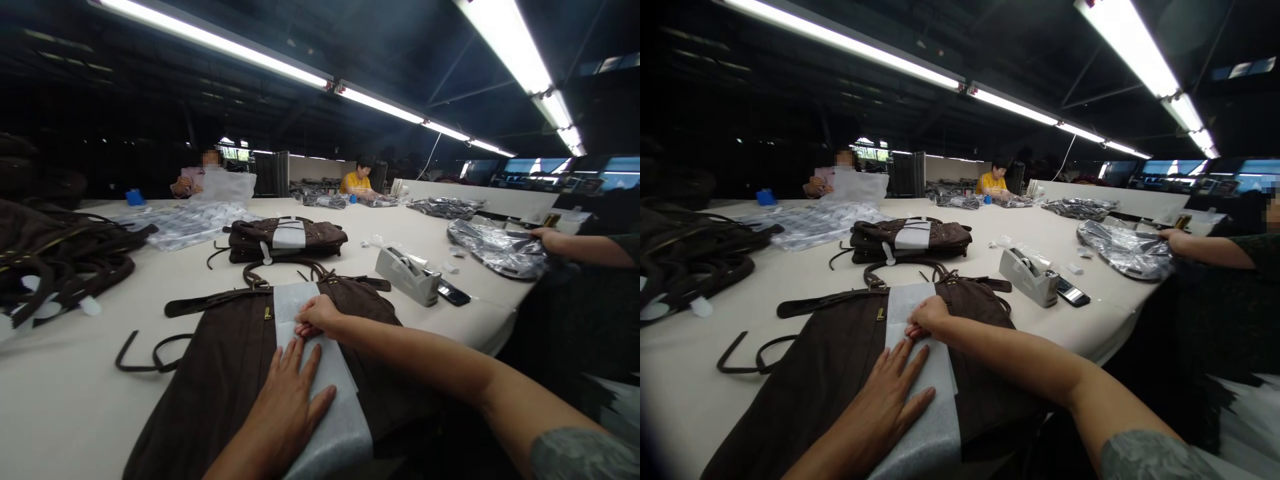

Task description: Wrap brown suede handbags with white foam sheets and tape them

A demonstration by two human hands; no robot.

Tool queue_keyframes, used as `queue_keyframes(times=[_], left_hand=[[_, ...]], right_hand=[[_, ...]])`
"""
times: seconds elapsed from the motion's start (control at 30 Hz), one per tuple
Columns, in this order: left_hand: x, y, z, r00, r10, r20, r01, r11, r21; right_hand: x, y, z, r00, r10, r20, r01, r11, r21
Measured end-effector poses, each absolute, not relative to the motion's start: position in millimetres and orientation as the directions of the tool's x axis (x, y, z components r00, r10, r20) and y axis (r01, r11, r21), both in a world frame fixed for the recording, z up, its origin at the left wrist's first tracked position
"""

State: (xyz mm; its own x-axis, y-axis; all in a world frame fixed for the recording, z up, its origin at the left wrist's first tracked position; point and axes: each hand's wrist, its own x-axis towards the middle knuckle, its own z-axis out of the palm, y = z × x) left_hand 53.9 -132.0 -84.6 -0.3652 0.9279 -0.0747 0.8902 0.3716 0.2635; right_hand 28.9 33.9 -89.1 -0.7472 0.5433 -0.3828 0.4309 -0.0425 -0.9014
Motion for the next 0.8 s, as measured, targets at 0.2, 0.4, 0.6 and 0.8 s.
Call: queue_keyframes(times=[0.2,0.4,0.6,0.8], left_hand=[[51.1,-130.7,-91.8,-0.355,0.932,-0.067,0.901,0.361,0.240],[50.4,-130.4,-93.5,-0.347,0.935,-0.078,0.906,0.355,0.230],[47.5,-130.2,-95.5,-0.333,0.942,-0.049,0.918,0.335,0.212],[30.0,-125.1,-129.5,-0.306,0.951,0.037,0.949,0.301,0.092]], right_hand=[[22.2,49.2,-80.8,-0.801,0.436,-0.411,0.534,0.210,-0.819],[32.1,57.4,-74.2,-0.838,0.397,-0.374,0.528,0.418,-0.739],[56.2,55.6,-77.0,-0.897,0.315,-0.310,0.439,0.561,-0.702],[93.3,120.3,-34.9,-0.870,0.493,-0.007,0.273,0.471,-0.839]])
